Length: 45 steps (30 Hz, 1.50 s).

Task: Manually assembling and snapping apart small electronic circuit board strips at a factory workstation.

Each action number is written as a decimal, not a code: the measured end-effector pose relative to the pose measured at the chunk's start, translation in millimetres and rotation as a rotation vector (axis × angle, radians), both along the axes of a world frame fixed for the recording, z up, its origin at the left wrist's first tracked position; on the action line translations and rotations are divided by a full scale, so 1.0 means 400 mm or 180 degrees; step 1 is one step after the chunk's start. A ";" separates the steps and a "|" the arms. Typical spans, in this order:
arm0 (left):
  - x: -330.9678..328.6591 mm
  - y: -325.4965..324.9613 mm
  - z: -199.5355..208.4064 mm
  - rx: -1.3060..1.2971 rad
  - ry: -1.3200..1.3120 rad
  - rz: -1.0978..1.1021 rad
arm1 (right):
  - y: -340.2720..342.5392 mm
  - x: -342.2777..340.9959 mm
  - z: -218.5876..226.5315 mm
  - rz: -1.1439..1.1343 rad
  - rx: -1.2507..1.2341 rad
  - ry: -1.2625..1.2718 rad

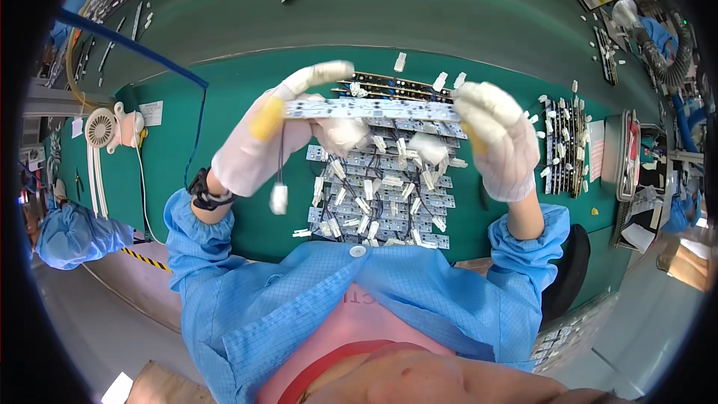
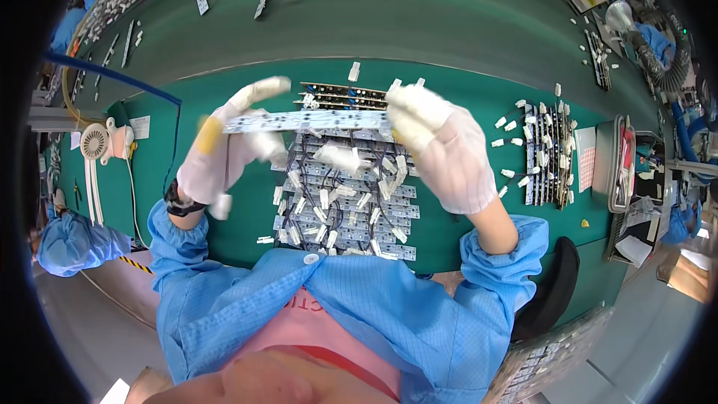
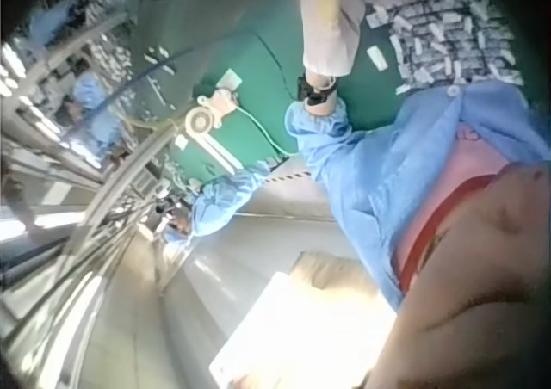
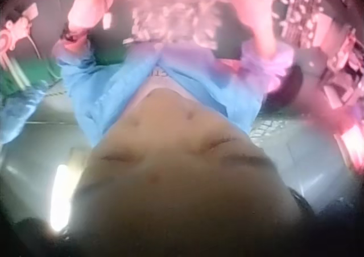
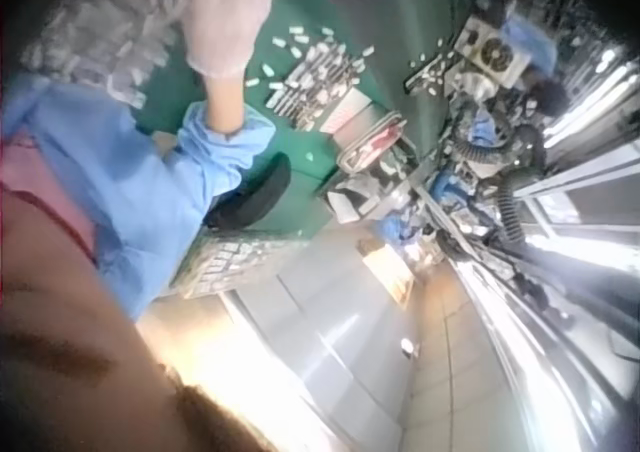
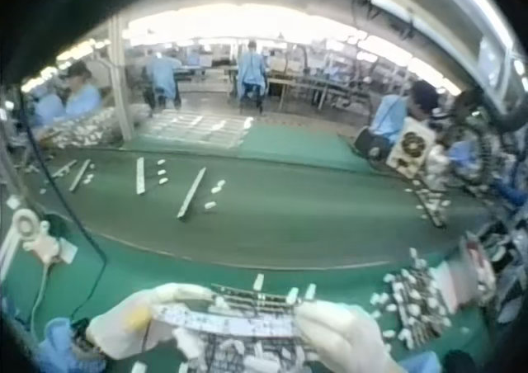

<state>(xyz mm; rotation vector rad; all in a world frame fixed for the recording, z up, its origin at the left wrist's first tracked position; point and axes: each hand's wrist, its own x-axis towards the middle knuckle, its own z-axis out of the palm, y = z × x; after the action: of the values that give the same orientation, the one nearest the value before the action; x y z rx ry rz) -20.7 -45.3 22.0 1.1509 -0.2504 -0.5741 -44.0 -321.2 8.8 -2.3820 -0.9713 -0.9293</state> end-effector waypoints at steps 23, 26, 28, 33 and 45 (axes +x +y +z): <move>0.029 0.072 -0.078 0.1590 -0.3084 0.1011 | -0.046 -0.002 0.057 -0.0124 0.2440 0.3384; 0.036 0.063 -0.053 0.1796 -0.3261 0.0990 | -0.065 -0.010 0.039 -0.0023 0.2690 0.3360; 0.032 0.082 -0.062 0.1829 -0.3192 0.0912 | -0.058 -0.017 0.037 0.0046 0.2867 0.3363; 0.032 0.085 -0.054 0.1860 -0.3026 0.0891 | -0.049 -0.025 0.065 -0.0207 0.2714 0.3391; 0.049 0.071 -0.070 0.1783 -0.2779 0.1180 | -0.043 -0.044 0.080 -0.0081 0.2840 0.3422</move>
<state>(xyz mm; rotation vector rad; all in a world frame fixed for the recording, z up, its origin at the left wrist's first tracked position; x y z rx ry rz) -1.1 -16.9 -6.1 1.9042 -0.6269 0.2460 -61.5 -338.2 40.9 -1.6635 -0.0446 0.0497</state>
